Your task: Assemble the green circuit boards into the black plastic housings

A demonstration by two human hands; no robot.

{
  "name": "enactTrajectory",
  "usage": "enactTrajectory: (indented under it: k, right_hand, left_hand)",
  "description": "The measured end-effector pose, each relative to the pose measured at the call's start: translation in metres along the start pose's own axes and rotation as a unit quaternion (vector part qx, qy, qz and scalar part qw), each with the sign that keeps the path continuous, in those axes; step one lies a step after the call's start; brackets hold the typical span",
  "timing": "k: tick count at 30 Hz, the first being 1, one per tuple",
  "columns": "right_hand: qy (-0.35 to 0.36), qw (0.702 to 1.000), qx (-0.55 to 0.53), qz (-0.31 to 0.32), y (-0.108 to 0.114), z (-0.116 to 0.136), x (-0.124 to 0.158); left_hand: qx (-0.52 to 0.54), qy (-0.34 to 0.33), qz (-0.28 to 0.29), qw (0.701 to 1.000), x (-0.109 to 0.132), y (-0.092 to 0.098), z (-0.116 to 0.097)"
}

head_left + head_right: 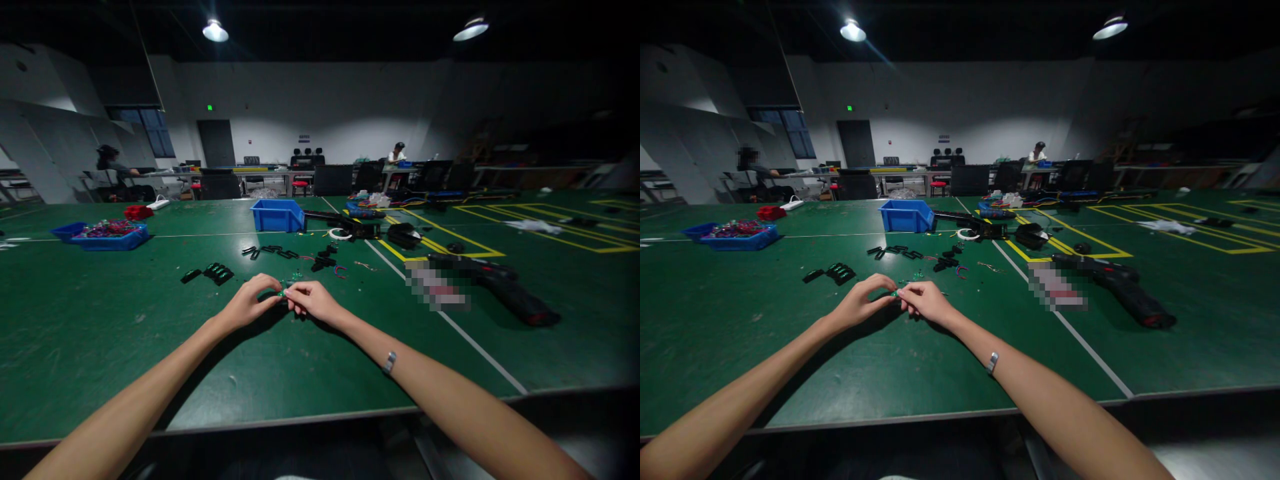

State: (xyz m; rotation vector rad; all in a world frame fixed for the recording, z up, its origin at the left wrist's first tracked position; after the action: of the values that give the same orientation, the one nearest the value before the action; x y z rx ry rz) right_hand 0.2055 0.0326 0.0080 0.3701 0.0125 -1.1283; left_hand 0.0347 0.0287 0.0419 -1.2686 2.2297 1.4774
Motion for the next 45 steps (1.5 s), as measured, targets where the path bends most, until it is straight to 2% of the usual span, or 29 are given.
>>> enactTrajectory:
  k: [9,14,18,21,31,40,45]
  right_hand:
    - [-0.004,1.000,0.006,-0.011,0.000,-0.003,-0.003]
    - [-0.028,0.997,-0.023,-0.064,0.007,-0.009,-0.007]
    - [-0.036,0.997,-0.026,-0.068,0.007,-0.011,-0.008]
    - [-0.037,0.997,-0.025,-0.065,0.006,-0.010,-0.007]
    - [-0.040,0.997,-0.025,-0.058,0.005,-0.009,-0.006]
    - [0.002,1.000,0.012,-0.022,-0.003,-0.003,-0.001]
    - [0.012,1.000,0.009,-0.023,-0.003,0.001,0.001]
  left_hand:
    - [0.006,0.011,-0.022,1.000,0.000,0.003,0.004]
    - [0.005,0.029,-0.082,0.996,0.000,0.020,0.012]
    - [-0.006,0.062,-0.137,0.989,0.002,0.036,0.025]
    - [-0.013,0.075,-0.152,0.985,0.005,0.040,0.032]
    - [0.006,0.059,-0.096,0.994,0.001,0.026,0.021]
    - [0.030,0.054,-0.036,0.997,0.001,0.009,0.013]
    - [0.035,0.047,-0.010,0.998,0.001,0.002,0.009]
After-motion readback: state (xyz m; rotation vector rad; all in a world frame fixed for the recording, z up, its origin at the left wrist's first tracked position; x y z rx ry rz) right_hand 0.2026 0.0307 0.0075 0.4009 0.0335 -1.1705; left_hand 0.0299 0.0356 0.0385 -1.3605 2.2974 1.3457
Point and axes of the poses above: each hand's wrist, its own x-axis away from the middle knuckle, its own y-axis out of the back of the hand, z = x × y, the point moved 5 cm from there along -x, towards the middle knuckle, and after that the axes turned 2 degrees about x, right-handed, at the moved point
